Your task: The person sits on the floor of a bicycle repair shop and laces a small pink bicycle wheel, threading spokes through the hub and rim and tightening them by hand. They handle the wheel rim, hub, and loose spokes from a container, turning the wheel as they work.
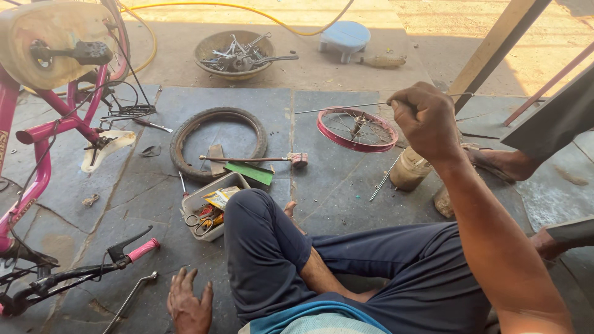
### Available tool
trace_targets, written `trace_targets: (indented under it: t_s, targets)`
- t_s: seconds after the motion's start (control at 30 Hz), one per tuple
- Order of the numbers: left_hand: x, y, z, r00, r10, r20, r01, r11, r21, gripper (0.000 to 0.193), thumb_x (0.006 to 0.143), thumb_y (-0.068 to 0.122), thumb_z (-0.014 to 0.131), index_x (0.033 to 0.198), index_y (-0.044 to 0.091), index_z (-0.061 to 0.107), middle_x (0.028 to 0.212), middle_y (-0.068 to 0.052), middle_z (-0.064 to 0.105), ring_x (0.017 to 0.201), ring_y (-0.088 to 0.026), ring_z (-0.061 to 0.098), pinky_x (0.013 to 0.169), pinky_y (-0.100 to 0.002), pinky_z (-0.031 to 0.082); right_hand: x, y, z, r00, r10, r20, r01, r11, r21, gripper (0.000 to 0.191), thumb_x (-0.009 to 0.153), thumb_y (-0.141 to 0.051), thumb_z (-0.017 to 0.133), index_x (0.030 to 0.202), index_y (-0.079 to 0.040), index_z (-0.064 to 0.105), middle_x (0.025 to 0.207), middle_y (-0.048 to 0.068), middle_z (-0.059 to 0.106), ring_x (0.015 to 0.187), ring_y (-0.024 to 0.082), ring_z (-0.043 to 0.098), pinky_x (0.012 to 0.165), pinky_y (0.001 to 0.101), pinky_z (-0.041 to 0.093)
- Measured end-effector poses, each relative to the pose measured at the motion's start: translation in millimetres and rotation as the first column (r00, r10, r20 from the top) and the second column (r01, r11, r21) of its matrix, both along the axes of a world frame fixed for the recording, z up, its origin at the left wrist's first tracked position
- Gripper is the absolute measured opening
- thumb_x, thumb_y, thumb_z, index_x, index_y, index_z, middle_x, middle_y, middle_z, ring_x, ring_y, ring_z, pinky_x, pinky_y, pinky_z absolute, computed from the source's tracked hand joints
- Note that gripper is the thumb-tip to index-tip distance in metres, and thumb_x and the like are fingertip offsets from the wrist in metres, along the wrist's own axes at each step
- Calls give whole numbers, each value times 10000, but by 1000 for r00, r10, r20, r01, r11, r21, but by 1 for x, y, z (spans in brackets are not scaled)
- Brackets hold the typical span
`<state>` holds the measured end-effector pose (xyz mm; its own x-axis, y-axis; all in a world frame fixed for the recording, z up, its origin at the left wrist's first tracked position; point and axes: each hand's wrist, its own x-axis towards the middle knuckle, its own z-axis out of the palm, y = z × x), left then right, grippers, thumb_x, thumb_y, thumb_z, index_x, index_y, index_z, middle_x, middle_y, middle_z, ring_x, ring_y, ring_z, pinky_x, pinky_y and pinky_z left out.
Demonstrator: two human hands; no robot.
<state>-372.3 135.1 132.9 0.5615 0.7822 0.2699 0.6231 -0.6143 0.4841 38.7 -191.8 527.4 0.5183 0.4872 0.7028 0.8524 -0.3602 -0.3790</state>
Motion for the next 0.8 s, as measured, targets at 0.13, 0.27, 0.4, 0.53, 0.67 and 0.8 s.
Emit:
trace_targets:
  t_s: [0.13,0.27,0.4,0.53,0.67,0.8]
  targets:
    - [-12,-10,-40,981,-64,-182,45,993,-106,668,771,371,785,1380,181,586,1531,-115,467,1480,-315,351,1211,-499,250,-31,15,25,994,81,68,-78,996,-44,108,958,-11,692,1042,5,759,947,124,710,821,222,688,717,345,538]
    - [-3,-27,-61,971,-165,-172,149,983,-103,706,658,287,802,1348,224,665,1436,-59,582,1434,-314,447,1189,-480,327,-50,22,33,984,123,128,-94,973,-213,98,929,-53,725,1007,-4,760,909,103,697,698,210,690,598,323,559]
    - [24,-32,-70,888,-337,314,318,942,110,447,763,244,694,1195,130,708,1285,-85,717,1299,-350,628,1141,-458,470,-50,18,23,947,139,290,-30,936,-351,124,885,-79,743,987,-13,767,888,89,688,661,234,695,599,356,569]
    - [41,-30,-74,827,-97,553,313,897,-311,421,922,295,634,1241,31,708,1240,-169,742,1238,-342,682,1148,-466,469,-27,1,0,951,33,308,95,915,-393,110,880,-84,723,970,-34,762,877,68,685,680,229,706,625,355,582]
    - [63,-19,-72,716,182,674,377,713,-592,648,967,378,619,1426,-70,529,1333,-296,636,1258,-387,615,1096,-458,455,4,-31,-36,964,-91,248,191,889,-416,128,860,-128,719,958,-52,755,880,80,684,729,249,714,630,373,585]
    - [101,-4,-49,732,-236,640,417,897,-146,827,850,439,681,1465,-70,464,1430,-357,506,1346,-444,511,1125,-482,405,32,-62,-79,970,-217,108,242,894,-377,138,880,-170,707,961,-67,749,910,93,697,784,296,713,701,420,573]
